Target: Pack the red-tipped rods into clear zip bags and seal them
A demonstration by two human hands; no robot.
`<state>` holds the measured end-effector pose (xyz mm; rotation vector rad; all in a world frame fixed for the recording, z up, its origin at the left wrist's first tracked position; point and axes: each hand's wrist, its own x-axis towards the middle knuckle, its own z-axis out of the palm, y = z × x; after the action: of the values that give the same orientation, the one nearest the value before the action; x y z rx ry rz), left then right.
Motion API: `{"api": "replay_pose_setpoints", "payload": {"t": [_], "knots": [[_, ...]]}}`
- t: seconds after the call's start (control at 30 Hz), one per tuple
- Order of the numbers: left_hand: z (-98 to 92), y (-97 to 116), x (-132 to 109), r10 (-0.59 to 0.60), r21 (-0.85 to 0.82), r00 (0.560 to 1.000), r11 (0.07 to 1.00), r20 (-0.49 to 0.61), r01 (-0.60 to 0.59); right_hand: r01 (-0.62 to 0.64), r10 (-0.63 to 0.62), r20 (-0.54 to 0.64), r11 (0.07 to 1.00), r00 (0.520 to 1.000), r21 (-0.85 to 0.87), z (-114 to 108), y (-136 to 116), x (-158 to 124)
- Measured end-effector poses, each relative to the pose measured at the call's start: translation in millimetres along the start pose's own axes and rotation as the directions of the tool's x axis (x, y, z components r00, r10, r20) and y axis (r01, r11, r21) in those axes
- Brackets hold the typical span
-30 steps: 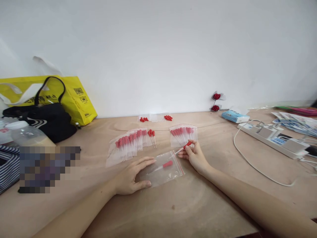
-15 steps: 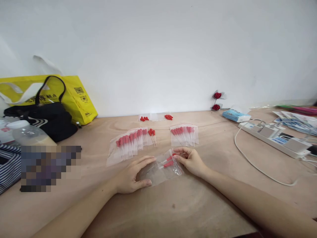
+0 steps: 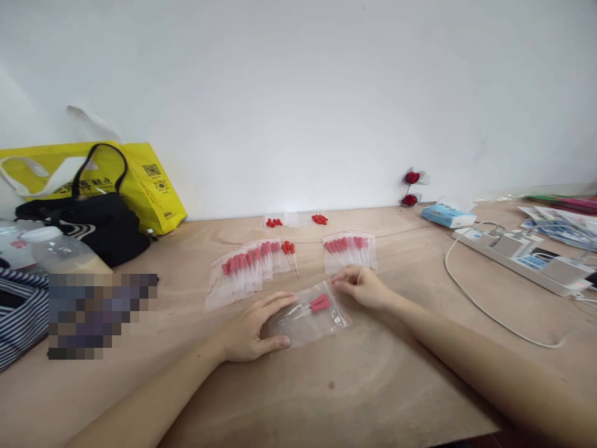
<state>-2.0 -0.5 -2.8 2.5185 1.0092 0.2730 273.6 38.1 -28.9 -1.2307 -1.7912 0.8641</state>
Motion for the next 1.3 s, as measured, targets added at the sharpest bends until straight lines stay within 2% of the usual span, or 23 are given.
{"api": "replay_pose_setpoints", "payload": {"t": [0.07, 0.13, 0.27, 0.4, 0.53, 0.77, 1.03, 1.3], "knots": [[0.0, -0.1, -0.3, -0.010, 0.005, 1.000, 1.000, 0.000, 0.010, -0.059, 0.053, -0.077, 0.995, 0.996, -0.083, -4.7, -1.4, 20.7], [-0.6, 0.8, -0.3, -0.018, 0.009, 1.000, 1.000, -0.003, 0.018, -0.078, 0.064, -0.088, 0.983, 0.994, -0.169, -1.7, -7.0, 44.0], [-3.5, 4.1, 0.5, 0.016, -0.008, 1.000, 1.000, 0.010, -0.016, -0.132, 0.126, -0.037, 0.948, 0.991, -0.290, 28.9, -26.1, 85.3], [-5.8, 6.2, 0.3, 0.015, -0.025, 1.000, 1.000, 0.025, -0.015, -0.192, 0.196, -0.026, 0.908, 0.980, -0.373, 61.2, -45.0, 110.5], [-6.2, 6.5, -0.7, 0.017, -0.044, 1.000, 0.999, 0.024, -0.016, -0.247, 0.291, 0.034, 0.863, 0.956, -0.442, 69.5, -53.5, 124.4], [-5.3, 6.6, 0.2, 0.044, -0.047, 0.999, 0.998, 0.007, -0.044, -0.308, 0.373, 0.050, 0.828, 0.927, -0.468, 53.0, -38.6, 128.3], [-4.8, 2.4, 2.1, 0.076, -0.026, 0.997, 0.997, -0.013, -0.076, -0.360, 0.390, -0.028, 0.820, 0.921, -0.445, 37.8, -31.4, 110.0], [-7.0, 5.5, 1.7, 0.053, -0.033, 0.998, 0.998, 0.015, -0.053, -0.400, 0.402, -0.064, 0.854, 0.913, -0.333, 27.7, -26.0, 90.3]]}}
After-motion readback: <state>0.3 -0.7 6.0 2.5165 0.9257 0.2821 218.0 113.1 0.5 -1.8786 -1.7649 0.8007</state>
